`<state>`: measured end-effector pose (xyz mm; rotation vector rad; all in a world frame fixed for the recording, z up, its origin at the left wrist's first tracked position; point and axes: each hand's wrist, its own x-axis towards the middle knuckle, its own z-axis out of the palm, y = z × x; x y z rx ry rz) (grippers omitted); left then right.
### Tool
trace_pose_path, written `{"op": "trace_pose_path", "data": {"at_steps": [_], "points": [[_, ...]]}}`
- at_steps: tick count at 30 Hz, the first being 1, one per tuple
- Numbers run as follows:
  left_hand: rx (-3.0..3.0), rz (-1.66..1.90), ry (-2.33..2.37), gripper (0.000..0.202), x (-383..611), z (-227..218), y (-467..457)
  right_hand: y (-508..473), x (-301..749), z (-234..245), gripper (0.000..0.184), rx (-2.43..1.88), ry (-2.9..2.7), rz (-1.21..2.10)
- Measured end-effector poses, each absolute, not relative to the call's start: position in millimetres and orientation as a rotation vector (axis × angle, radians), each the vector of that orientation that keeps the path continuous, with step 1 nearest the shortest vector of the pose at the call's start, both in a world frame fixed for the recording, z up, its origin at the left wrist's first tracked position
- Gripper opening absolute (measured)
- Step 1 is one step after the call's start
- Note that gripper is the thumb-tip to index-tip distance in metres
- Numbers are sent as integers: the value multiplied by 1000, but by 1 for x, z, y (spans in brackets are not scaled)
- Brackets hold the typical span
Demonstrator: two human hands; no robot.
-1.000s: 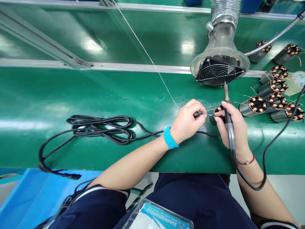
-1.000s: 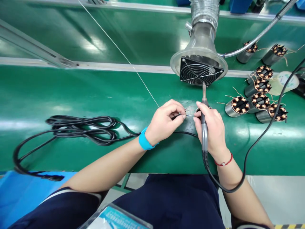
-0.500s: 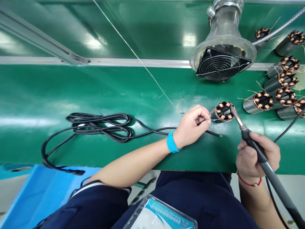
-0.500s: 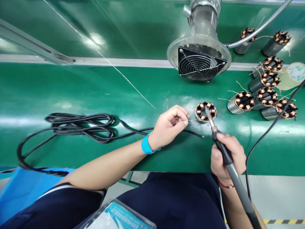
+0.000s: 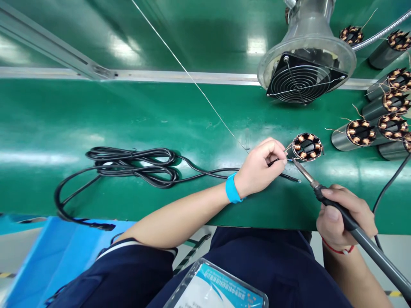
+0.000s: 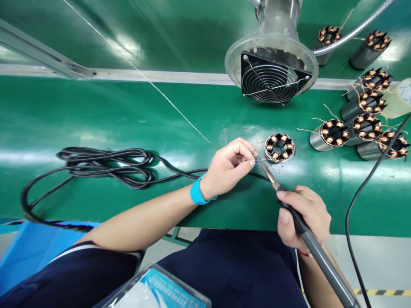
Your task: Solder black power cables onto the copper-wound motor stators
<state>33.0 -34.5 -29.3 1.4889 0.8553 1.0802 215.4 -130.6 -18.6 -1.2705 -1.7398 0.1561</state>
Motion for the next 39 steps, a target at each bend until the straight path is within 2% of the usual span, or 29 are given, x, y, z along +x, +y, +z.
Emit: {"op": "trace_pose_path", "data": {"at_steps": [30,35,39], "points": [[1513,1068,856,13,34,-28,-32,-133,218,-20,17,-1210,-1743,126],[1549,1101,836,14,34,-29,-32,-129,218,-16,22,-1254,-1706,130],[1591,1133,830,14,34,-28,-32,-114,209,-11,40,-1238,-1589,131]]}}
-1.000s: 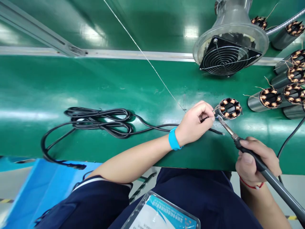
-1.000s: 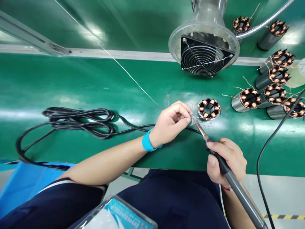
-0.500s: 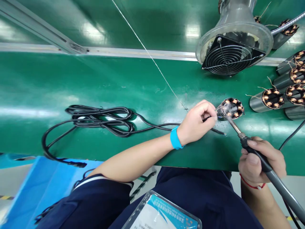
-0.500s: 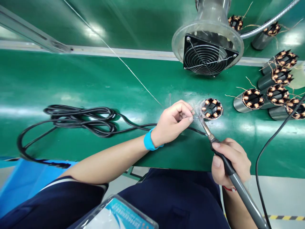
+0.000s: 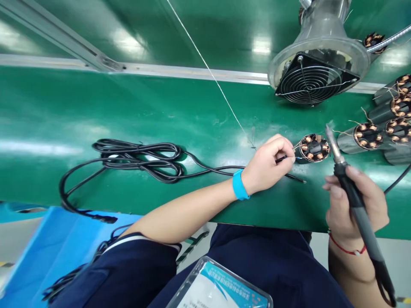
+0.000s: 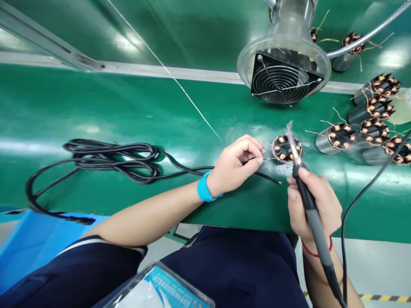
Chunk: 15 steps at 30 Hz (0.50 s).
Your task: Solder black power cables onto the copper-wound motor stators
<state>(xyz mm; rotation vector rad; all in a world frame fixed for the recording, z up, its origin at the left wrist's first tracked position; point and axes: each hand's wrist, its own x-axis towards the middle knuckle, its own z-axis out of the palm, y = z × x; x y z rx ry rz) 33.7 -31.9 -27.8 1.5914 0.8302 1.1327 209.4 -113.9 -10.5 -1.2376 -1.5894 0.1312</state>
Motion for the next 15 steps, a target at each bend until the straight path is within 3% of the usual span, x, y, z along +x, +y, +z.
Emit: {"op": "trace_pose_path", "data": {"at_steps": [3,15], "points": [[1636,1146,837,14,33,-28,-31,-100,202,-5,47,-1265,-1522,242],[1537,1035,882,13,28,-26,-26,-77,208,5,37,-1456,-1755,335]]}}
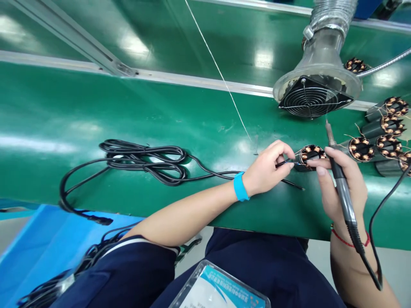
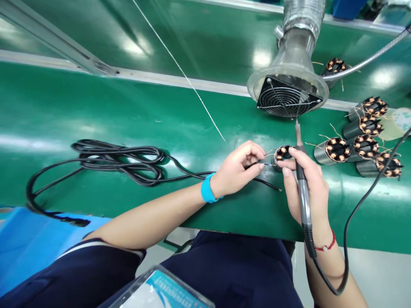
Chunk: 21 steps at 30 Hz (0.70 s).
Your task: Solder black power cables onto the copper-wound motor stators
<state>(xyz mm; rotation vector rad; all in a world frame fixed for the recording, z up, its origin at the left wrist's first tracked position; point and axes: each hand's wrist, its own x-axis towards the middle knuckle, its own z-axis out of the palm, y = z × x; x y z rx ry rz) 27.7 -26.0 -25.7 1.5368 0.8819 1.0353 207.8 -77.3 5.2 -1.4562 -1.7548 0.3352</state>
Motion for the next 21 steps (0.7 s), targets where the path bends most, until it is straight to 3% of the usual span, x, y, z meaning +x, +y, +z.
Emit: {"op": "trace_pose_path", "data": {"at_steps": [3,6,9,21], "points": [[1275,736,868,23,20,-22,-15,-61,210,6,39,-1483,-1835,305],[1142,464,777,9,12,-15,-4,-42,212,4,39,-1458,-2003,370],[1013,559,822,18,8,-10,0,-33,212,0,39,-1389,-2063,420],[831,718,845,14,25,-12,-5,-50,207,-18,37,-1397,-1813,277]]}}
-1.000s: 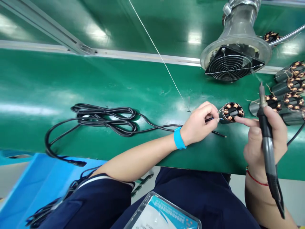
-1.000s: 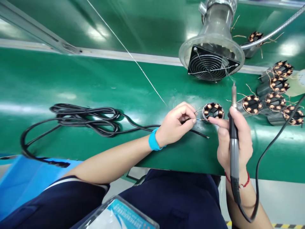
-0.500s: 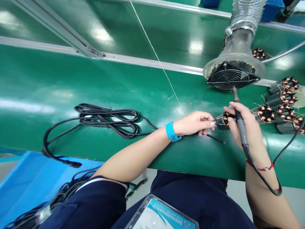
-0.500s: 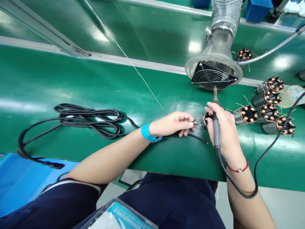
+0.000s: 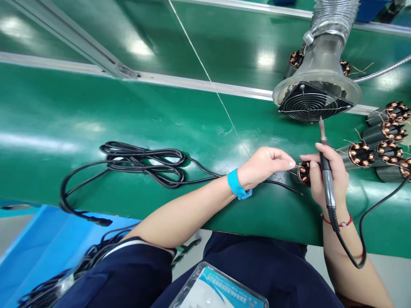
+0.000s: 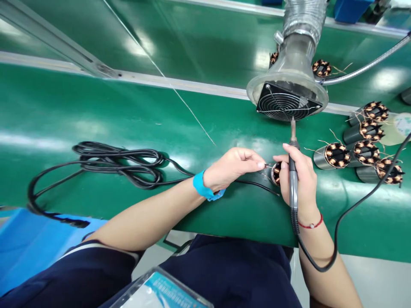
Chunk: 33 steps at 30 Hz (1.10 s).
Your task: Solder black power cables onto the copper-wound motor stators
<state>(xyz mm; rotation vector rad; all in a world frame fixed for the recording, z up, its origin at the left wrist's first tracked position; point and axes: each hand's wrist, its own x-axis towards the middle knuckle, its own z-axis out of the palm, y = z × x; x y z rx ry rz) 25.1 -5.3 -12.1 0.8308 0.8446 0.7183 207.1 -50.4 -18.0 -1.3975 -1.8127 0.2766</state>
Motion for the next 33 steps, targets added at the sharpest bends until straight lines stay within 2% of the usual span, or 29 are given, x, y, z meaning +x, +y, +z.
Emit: {"op": "trace_pose_path", "data": {"at_steps": [9,17,21,25,33], "points": [[925,543,838,22,9,-12,-2,-51,209,-17,41,-1283,-1774,198],[933,569,840,35,19,-9,-9,-53,208,-10,60,-1112,-2038,230],[811,527,788,29,13,-2,-7,-51,208,-9,53,-1131,-2156,108],[802,449,722,20,9,-2,-4,-53,205,-11,46,-1144,-2022,123],[1008,495,828,22,26,-8,-8,-53,185,-24,34,-1319,-1787,95]]}}
